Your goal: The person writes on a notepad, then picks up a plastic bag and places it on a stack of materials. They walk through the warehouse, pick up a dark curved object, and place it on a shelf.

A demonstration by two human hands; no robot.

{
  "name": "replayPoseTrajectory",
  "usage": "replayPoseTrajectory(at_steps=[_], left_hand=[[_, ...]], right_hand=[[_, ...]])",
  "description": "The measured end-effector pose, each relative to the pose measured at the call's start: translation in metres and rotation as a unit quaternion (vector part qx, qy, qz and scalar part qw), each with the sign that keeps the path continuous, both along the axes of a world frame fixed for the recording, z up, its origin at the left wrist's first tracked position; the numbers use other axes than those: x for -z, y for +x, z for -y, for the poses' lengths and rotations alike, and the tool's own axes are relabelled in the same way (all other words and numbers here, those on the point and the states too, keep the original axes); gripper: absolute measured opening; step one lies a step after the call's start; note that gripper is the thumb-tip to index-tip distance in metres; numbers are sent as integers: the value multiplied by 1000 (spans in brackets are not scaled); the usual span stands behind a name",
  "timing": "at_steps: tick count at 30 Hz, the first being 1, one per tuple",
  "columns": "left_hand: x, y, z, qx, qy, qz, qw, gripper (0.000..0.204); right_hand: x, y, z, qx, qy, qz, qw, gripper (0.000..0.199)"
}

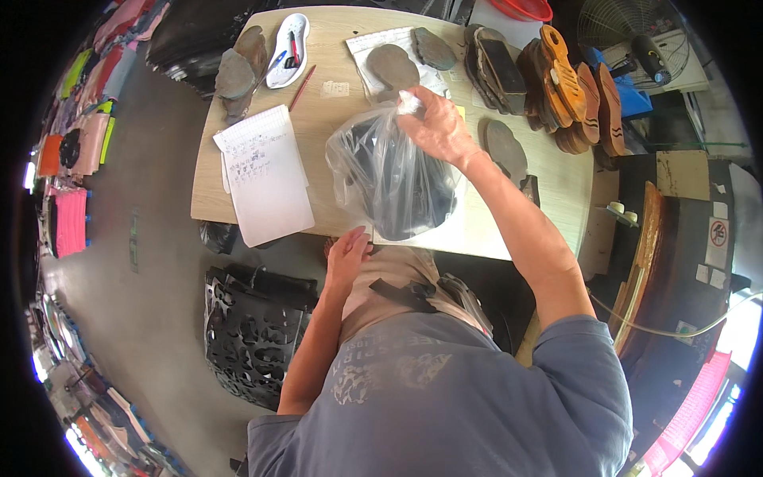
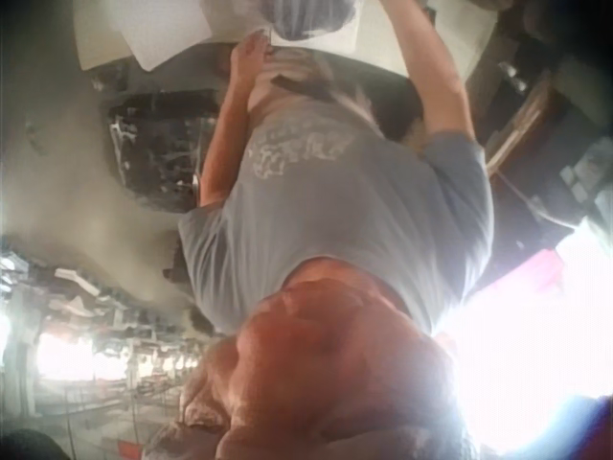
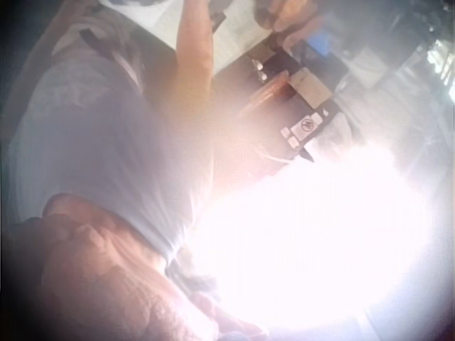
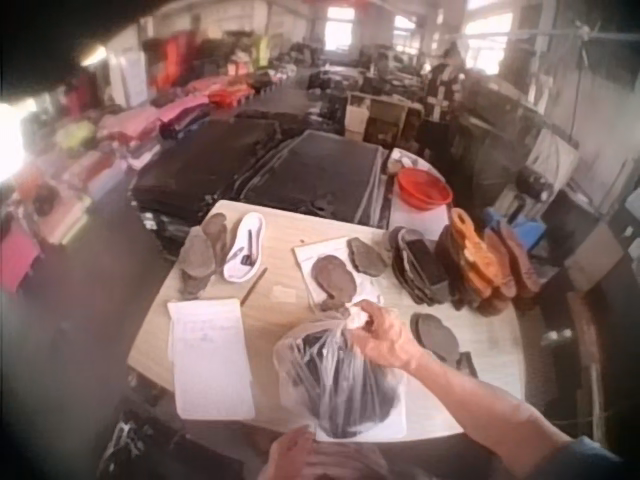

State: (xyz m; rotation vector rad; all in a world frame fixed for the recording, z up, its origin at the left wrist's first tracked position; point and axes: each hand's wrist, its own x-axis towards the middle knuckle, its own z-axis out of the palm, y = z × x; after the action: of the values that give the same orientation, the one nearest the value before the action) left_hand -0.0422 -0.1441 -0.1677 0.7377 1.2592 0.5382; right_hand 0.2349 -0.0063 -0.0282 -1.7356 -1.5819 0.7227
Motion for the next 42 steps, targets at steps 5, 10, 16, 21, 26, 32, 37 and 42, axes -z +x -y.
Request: replayPoseTrajectory(at_steps=[5, 10, 16, 21, 26, 32, 37, 42], left_hand=[[-10, 11, 1, -44, -62, 34, 997, 51], [-26, 13, -3, -93, -107, 114, 983, 58], [-30, 18, -9, -93, -92, 95, 987, 57], [-19, 14, -15, -106, -133, 208, 963, 46], [-12, -13, -26, 259, 573, -207, 749, 31], [-16, -55, -38, 111, 327, -136, 929, 42], [-19, -75, -53, 193, 355, -190, 895, 49], [-17, -75, -40, -199, -119, 187, 955, 42]], right_hand=[[-35, -1, 33, -40, 33, 0, 999, 29], [-48, -6, 62, -98, 94, 6, 991, 32], [-53, -13, 65, -74, 107, -14, 991, 30], [-55, -50, 56, -130, 152, -4, 980, 35], [-63, -103, 47, -149, 279, -80, 945, 37], [-55, -138, 25, -112, 290, -123, 942, 25], [-16, -176, -9, -79, 295, -110, 946, 23], [33, -199, -55, -102, 223, 28, 969, 23]])
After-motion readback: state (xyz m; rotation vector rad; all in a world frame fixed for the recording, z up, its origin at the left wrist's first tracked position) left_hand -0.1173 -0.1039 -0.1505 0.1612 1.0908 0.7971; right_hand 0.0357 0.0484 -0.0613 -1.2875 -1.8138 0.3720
